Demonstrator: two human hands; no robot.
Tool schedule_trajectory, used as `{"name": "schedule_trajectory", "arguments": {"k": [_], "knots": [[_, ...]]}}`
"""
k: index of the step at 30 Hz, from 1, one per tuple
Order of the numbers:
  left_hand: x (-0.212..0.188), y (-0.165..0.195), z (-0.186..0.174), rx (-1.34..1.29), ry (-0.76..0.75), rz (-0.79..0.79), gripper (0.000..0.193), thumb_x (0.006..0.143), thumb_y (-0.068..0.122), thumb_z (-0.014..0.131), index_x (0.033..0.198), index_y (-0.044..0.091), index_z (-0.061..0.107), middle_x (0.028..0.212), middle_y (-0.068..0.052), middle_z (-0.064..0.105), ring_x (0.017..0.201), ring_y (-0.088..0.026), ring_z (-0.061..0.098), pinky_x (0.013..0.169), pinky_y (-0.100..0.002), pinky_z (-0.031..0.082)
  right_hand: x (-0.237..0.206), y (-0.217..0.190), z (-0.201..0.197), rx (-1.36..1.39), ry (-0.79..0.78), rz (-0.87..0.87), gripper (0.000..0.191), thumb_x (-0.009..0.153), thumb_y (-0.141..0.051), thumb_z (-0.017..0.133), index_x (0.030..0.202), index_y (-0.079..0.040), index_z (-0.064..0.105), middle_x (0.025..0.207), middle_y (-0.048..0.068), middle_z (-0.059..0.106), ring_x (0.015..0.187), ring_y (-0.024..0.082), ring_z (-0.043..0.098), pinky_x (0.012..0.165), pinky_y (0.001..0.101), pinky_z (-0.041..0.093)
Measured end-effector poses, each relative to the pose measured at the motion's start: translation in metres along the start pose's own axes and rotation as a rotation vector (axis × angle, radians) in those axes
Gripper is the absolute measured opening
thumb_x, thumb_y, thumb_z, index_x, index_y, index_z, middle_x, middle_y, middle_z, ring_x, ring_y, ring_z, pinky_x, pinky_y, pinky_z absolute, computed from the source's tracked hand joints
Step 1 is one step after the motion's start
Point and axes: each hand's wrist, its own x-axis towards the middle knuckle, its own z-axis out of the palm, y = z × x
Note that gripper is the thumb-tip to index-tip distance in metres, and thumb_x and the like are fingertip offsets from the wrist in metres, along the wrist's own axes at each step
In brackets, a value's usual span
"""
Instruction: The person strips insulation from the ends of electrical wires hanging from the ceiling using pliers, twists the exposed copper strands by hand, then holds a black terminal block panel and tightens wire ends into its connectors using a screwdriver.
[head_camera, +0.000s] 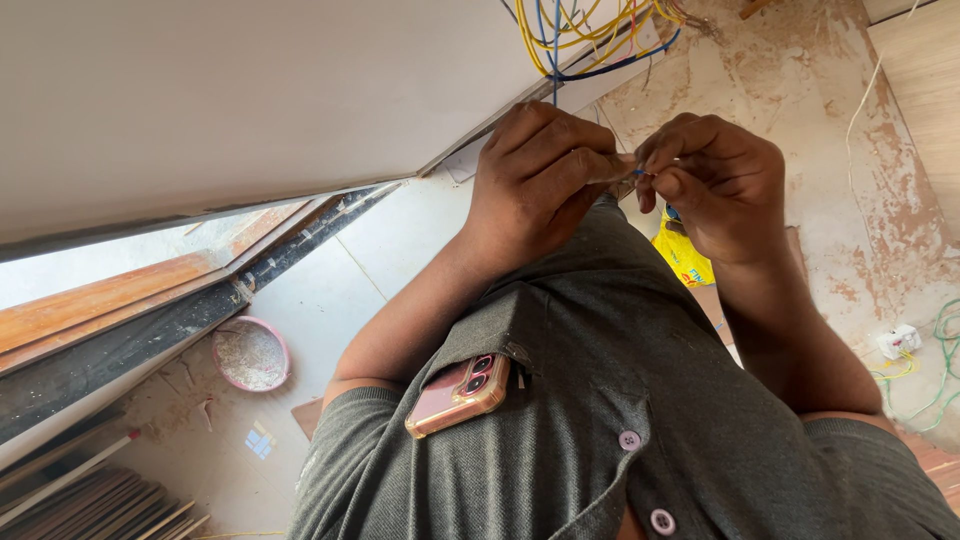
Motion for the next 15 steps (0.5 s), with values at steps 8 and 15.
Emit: {"name": "schedule_trajectory", "arguments": {"k": [8, 15], "knots": [[-0.003, 0.003, -0.001, 0.017, 0.011, -0.009, 0.027, 0.084, 0.005, 0.087, 0.104, 0.011, 0.071, 0.106, 0.002, 0.067, 0.098, -0.021, 0.062, 0.083, -0.036, 0.052, 0.003, 0.004, 0.015, -0.391, 0.006, -0.184, 0.017, 0.112, -0.013, 0.065, 0.116, 0.002, 0.056, 0.108, 0.010, 0.061, 0.087, 0.009, 0.063, 0.072, 0.0231, 0.059], [-0.003, 0.000, -0.005, 0.050, 0.046, -0.032, 0.029, 0.086, 0.005, 0.088, 0.109, 0.013, 0.071, 0.107, 0.001, 0.068, 0.099, -0.021, 0.062, 0.083, -0.035, 0.051, 0.027, -0.005, -0.009, -0.526, -0.010, -0.334, 0.022, 0.099, -0.013, 0.067, 0.107, 0.004, 0.056, 0.103, 0.014, 0.060, 0.099, 0.022, 0.058, 0.090, 0.0345, 0.047]]}}
